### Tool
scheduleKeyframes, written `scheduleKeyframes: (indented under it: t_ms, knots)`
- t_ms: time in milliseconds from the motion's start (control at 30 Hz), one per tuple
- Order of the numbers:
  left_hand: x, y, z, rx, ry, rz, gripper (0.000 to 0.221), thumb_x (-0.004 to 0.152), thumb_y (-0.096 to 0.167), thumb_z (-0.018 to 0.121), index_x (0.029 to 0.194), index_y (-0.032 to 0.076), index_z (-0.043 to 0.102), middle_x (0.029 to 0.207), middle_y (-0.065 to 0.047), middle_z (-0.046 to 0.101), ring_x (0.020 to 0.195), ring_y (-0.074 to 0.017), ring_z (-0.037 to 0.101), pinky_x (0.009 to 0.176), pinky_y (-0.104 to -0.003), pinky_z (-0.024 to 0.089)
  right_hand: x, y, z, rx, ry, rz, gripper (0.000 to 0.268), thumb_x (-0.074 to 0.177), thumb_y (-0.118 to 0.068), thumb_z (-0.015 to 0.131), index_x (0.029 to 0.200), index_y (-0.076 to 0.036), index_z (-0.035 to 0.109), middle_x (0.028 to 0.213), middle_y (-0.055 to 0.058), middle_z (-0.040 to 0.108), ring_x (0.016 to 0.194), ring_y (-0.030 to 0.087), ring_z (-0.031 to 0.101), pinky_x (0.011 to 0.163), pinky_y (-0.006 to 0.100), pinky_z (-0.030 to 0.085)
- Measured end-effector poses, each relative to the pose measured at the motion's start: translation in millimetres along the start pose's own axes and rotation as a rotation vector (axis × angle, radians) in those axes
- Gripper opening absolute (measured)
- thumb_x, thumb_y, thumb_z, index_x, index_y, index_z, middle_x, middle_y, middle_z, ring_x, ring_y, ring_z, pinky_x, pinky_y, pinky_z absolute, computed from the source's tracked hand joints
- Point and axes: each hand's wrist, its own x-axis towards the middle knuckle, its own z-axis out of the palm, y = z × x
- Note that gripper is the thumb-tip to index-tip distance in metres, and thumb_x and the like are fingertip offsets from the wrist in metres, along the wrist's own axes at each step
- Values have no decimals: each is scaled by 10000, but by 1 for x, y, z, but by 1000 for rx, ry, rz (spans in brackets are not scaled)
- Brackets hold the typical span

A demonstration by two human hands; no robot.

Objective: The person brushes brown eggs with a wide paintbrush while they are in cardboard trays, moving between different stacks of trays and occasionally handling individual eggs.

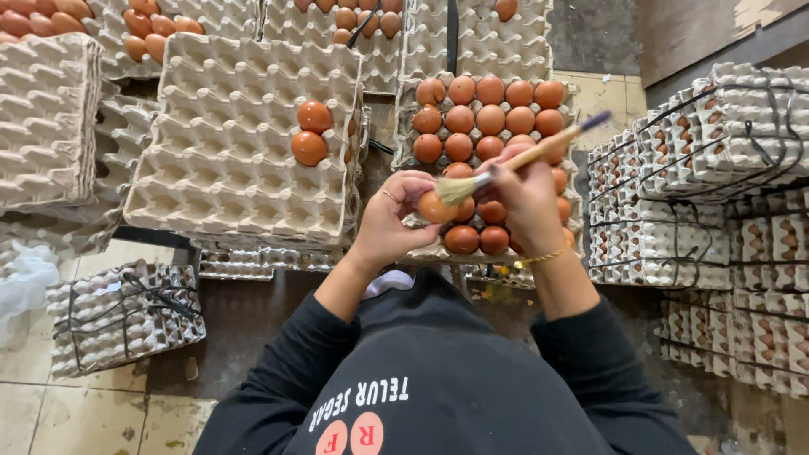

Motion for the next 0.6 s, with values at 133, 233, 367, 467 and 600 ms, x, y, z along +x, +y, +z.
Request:
scheduleKeyframes:
  t_ms: [133,233,367,467,600]
  knots:
    - [-4,-32,-2,-72,14,-59,592,706,-58,869,1245,12,636,1288,-118,564,1091,-304,712,856,-358,629,16,-1,-25,-457,141,-136,228,912,-126,762,1002,-113,552,851,120,692,662,151,682,557,281,555]
    - [4,-39,8,-322,122,-209,634,751,-96,770,1317,38,518,1266,-44,553,1086,-176,696,876,-242,632,-10,-43,21,-25,281,-159,348,963,-381,698,1065,-198,420,1019,34,688,835,44,630,687,225,558]
    - [7,2,22,-553,198,-335,581,851,-48,744,1362,65,492,1215,-44,570,1058,-185,707,884,-320,644,2,-30,-6,-368,136,-341,317,915,-57,759,1026,-94,464,1025,152,712,949,146,660,858,262,507]
    - [15,14,28,-742,226,-481,447,934,110,728,1327,72,519,1215,-101,651,1062,-257,722,915,-395,641,-6,-45,6,-416,148,-501,378,926,-106,760,1064,-112,408,1140,171,654,1064,203,615,910,313,488]
    - [18,7,31,-974,271,-665,324,967,287,740,1194,88,623,1222,-158,722,1106,-343,720,1007,-525,570,-22,-16,6,-455,-80,-696,518,725,-121,882,1000,-96,444,1160,197,674,1123,321,629,951,347,442]
